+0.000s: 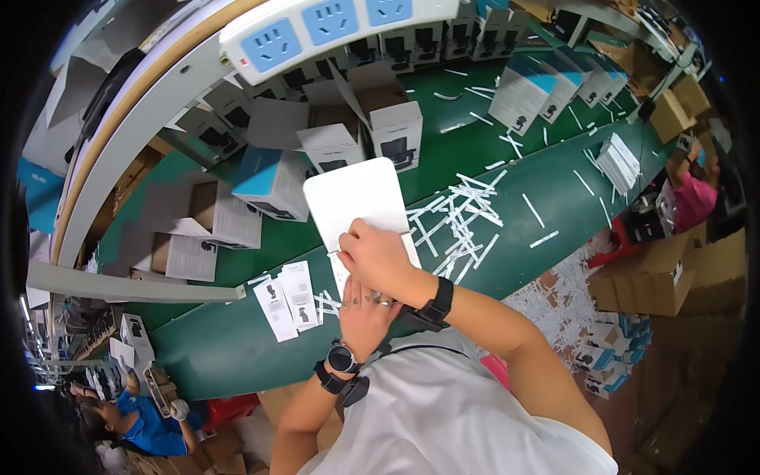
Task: The person packs boxes by hand, placing a manual into a white box, sealing it with tape, and sliding on a blue sleeve. This process is repeated for several units before the finished products are placed onto a shelf.
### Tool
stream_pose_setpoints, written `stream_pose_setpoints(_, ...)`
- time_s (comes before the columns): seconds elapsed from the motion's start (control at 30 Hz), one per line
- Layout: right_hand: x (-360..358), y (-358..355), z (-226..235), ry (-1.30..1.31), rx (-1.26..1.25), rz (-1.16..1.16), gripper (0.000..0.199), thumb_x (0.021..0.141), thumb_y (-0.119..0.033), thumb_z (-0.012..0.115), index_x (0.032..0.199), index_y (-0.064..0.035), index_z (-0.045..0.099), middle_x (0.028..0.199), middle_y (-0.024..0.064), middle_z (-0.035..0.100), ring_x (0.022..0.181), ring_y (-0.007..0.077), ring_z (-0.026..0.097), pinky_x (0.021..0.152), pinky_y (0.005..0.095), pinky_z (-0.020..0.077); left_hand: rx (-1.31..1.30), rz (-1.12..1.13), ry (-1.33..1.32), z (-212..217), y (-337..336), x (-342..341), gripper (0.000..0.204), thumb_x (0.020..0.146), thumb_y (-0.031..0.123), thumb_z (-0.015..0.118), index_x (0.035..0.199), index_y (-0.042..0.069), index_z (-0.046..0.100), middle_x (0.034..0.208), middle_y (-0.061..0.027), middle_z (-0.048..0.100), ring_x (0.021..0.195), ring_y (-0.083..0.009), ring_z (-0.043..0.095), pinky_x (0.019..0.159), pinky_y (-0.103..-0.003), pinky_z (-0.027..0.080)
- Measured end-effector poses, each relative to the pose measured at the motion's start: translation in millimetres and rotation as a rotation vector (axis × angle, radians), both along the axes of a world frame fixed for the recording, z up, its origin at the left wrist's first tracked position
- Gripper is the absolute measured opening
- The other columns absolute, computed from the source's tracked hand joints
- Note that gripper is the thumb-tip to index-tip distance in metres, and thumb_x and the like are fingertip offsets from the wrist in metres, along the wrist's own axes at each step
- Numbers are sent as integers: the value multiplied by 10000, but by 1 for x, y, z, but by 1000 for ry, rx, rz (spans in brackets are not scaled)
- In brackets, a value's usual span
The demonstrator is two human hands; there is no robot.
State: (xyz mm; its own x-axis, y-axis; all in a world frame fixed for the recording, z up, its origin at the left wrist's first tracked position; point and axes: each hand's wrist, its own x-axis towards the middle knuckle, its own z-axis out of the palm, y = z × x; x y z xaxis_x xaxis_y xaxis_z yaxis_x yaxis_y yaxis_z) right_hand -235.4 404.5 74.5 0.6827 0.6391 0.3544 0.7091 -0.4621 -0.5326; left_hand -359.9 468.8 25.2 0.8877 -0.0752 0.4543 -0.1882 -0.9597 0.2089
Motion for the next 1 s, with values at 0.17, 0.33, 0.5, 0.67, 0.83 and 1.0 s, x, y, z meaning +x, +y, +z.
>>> stream_pose_setpoints(0.17, -7, 18, 1, 56, -94, 21, 210, 776, -245, 789, 841, -113, 639, 884, 41, 586, 737, 262, 643, 622, 382, 522, -42, 5, 19, -7, 4, -8, 451, 822, 264, 730, 1226, 79, 655, 1277, -235, 572, 1212, -433, 547, 1075, -534, 413)
stream_pose_setpoints(0.33, -1, 19, 11, 309, 277, 306, 248, 786, -186, 807, 969, -78, 680, 900, 40, 619, 719, 179, 641, 640, 322, 528, -59, 25, 101, -5, 8, -12, 479, 824, 280, 742, 1259, 105, 644, 1278, -242, 569, 1238, -429, 537, 1082, -524, 405)
stream_pose_setpoints(0.5, 66, -57, 45, 589, 847, -155, 290, 934, -258, 705, 1122, -42, 654, 848, -25, 597, 735, 40, 535, 587, 227, 426, -50, -39, 116, 15, 12, -14, 676, 907, 397, 654, 1494, 145, 431, 1490, -307, 382, 1396, -457, 374, 1137, -513, 342)
stream_pose_setpoints(0.67, 142, -68, 23, 1670, 921, -121, 726, 973, -671, 382, 1201, -21, 611, 849, -5, 605, 668, 107, 493, 534, 252, 363, 89, 5, 195, 21, 9, -16, 737, 916, 402, 640, 1529, 110, 353, 1510, -360, 321, 1410, -482, 335, 1164, -527, 290)
stream_pose_setpoints(0.83, 89, -61, 39, 593, 961, -375, 399, 997, -444, 544, 1117, -78, 647, 875, -26, 616, 671, 72, 503, 553, 228, 391, 99, 21, 245, 19, 7, -18, 666, 947, 373, 594, 1502, 79, 372, 1488, -386, 333, 1392, -522, 335, 1150, -565, 288)
stream_pose_setpoints(1.0, -7, 7, 45, 360, -139, 132, 214, 849, -170, 732, 1033, -75, 681, 868, 65, 671, 766, 208, 669, 721, 309, 530, 113, 27, 361, 8, 5, -24, 670, 930, 350, 620, 1495, 79, 385, 1470, -377, 360, 1384, -511, 355, 1139, -560, 310)
